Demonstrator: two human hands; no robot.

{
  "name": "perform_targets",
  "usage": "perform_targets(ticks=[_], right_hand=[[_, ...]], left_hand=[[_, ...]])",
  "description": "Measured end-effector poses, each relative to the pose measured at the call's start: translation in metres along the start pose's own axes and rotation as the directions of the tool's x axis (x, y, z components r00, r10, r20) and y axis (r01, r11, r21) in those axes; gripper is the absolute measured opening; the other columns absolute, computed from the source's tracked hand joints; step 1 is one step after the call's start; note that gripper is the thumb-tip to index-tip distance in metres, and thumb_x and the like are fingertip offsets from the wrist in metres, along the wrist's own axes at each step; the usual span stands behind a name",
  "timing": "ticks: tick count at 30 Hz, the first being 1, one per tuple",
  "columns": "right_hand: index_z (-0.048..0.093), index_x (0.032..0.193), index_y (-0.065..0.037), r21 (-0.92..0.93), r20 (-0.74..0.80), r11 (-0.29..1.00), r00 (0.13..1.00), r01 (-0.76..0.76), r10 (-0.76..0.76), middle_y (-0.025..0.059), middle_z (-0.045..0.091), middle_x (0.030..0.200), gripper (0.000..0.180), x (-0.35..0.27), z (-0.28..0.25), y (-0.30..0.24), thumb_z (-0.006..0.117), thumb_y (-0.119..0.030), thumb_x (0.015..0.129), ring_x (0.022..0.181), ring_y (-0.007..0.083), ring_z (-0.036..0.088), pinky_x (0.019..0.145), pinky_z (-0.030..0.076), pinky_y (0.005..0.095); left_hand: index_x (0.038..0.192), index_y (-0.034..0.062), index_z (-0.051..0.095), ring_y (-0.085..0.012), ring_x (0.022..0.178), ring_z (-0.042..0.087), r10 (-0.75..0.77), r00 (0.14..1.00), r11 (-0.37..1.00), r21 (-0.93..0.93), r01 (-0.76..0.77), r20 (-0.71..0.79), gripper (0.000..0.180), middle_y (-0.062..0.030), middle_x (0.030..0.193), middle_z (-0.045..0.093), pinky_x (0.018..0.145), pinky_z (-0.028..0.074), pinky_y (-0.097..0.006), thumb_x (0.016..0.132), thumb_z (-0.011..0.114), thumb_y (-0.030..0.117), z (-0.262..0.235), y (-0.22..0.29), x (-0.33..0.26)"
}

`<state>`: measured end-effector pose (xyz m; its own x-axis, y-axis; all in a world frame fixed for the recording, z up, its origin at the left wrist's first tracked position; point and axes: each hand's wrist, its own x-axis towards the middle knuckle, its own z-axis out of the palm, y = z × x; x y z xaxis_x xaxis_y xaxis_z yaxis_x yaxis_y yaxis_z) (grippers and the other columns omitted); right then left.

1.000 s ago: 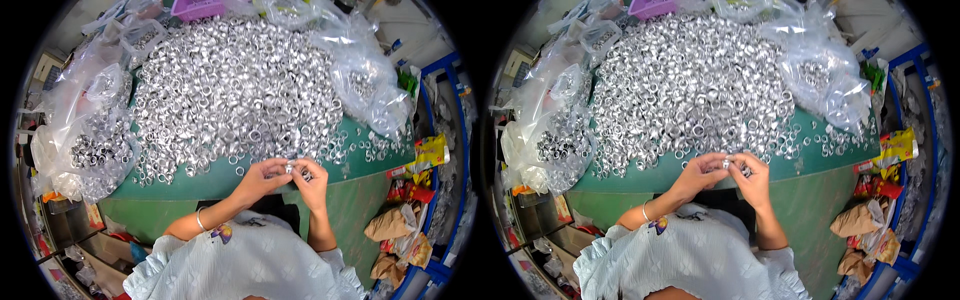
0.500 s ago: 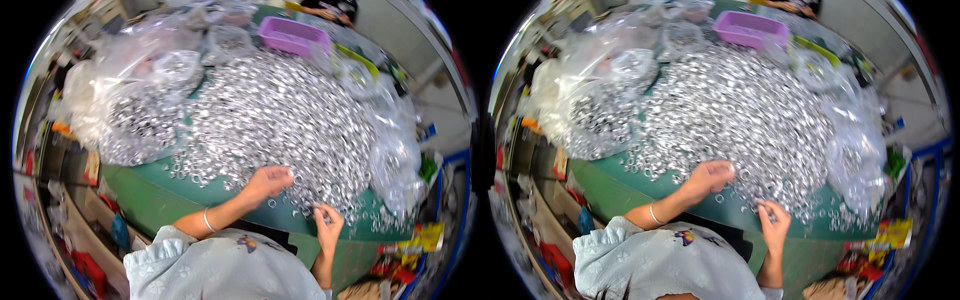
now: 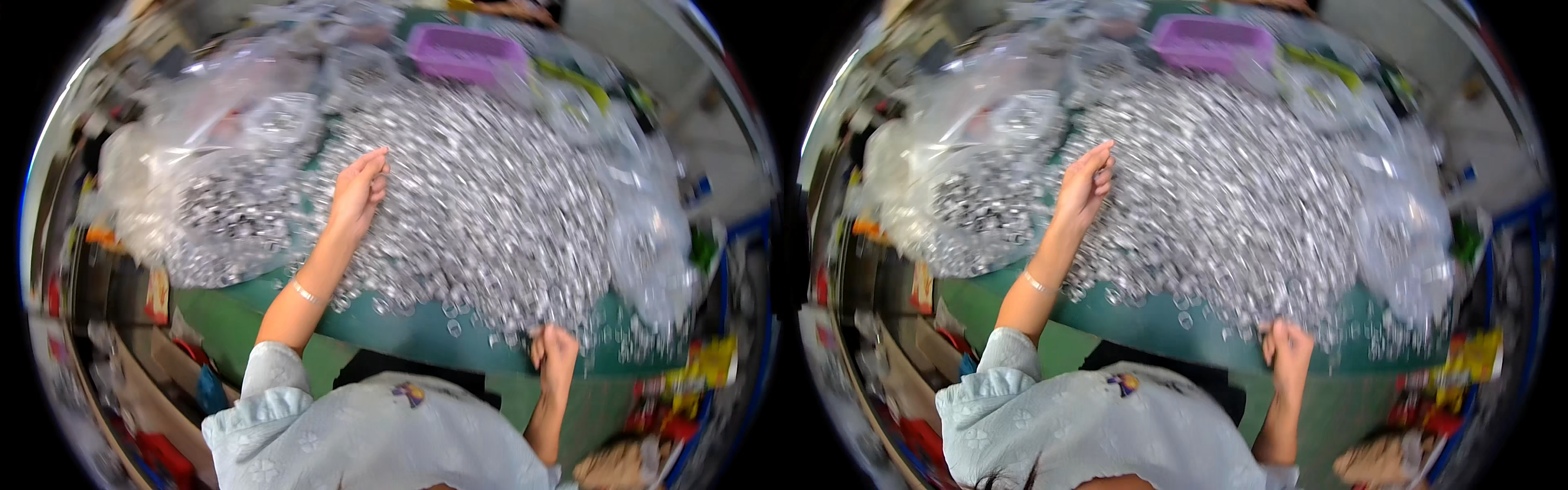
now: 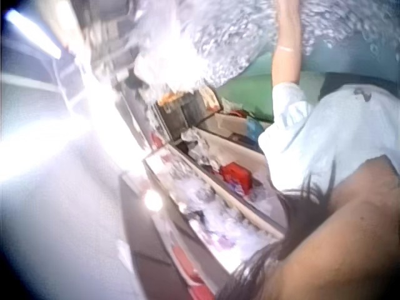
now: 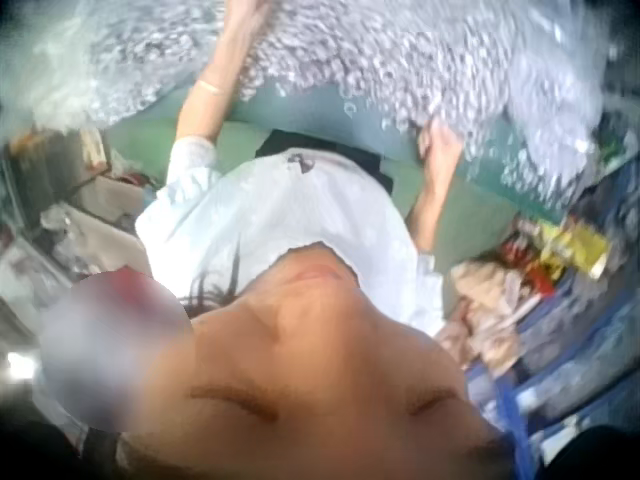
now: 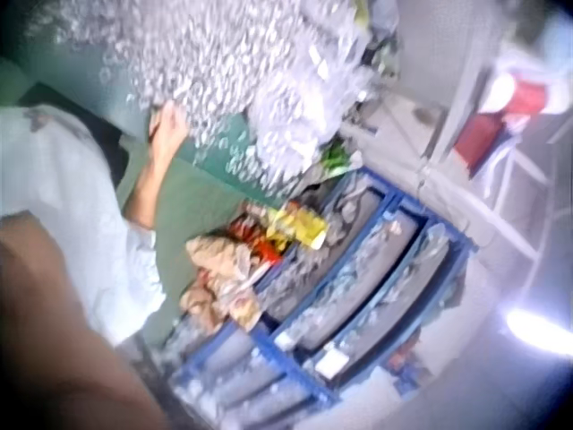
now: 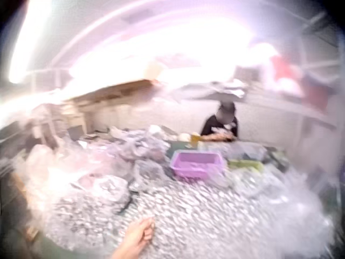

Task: The person sorts through a large pile of small silver-colored metal ring components on a green work table, picking them up individually or in small handfuls and placing some into a purple plastic bin.

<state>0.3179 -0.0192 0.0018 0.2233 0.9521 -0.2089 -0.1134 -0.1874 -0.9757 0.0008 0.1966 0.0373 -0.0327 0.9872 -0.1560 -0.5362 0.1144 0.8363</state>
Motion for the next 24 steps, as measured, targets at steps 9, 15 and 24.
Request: perform_targets(ticks=[9,15,24], right_hand=[[0.064,0.092,0.002,-0.371,-0.394,0.921,0.878,0.119,-0.272,-0.0034,0.048,0.058,0.015,0.011,-0.048,0.002,0.06,-0.008,0.081,0.049,0.0048,0.038,0.045,0.031,0.0218],[0.063,0.084,-0.004,-0.879,-0.363,0.456,0.814,-0.138,-0.453,0.0112,0.057,0.059,0.014,0.052,-0.04,0.0,0.066,-0.015,0.075,0.053,0.0264,0.054,0.052,0.041,0.035],[0.059,0.08,0.0,0.198,-0.248,0.98,0.967,-0.01,0.06,-0.0036,0.045,0.056,0.011,0.025,-0.031,-0.009,0.06,-0.01,0.083,0.044,0.0023,0.035,0.039,0.024,0.0177]], left_hand=[[0.105,0.0021,0.059,-0.0022,0.06,0.046,-0.401,0.774,0.805,0.592,0.042,0.49,0.022,0.0006,0.073,0.055,0.052,0.036,-0.017,0.085,0.055,0.01,0.056,-0.094,-0.142],[0.106,0.0029,0.059,-0.003,0.068,0.049,-0.552,0.679,0.729,0.675,0.112,0.484,0.021,0.0021,0.075,0.053,0.061,0.039,-0.017,0.086,0.055,0.008,0.069,-0.116,-0.169],[0.109,0.0031,0.058,-0.0017,0.064,0.043,-0.469,0.736,0.771,0.632,0.072,0.489,0.026,0.0031,0.074,0.052,0.056,0.036,-0.017,0.083,0.058,0.006,0.074,-0.127,-0.17]])
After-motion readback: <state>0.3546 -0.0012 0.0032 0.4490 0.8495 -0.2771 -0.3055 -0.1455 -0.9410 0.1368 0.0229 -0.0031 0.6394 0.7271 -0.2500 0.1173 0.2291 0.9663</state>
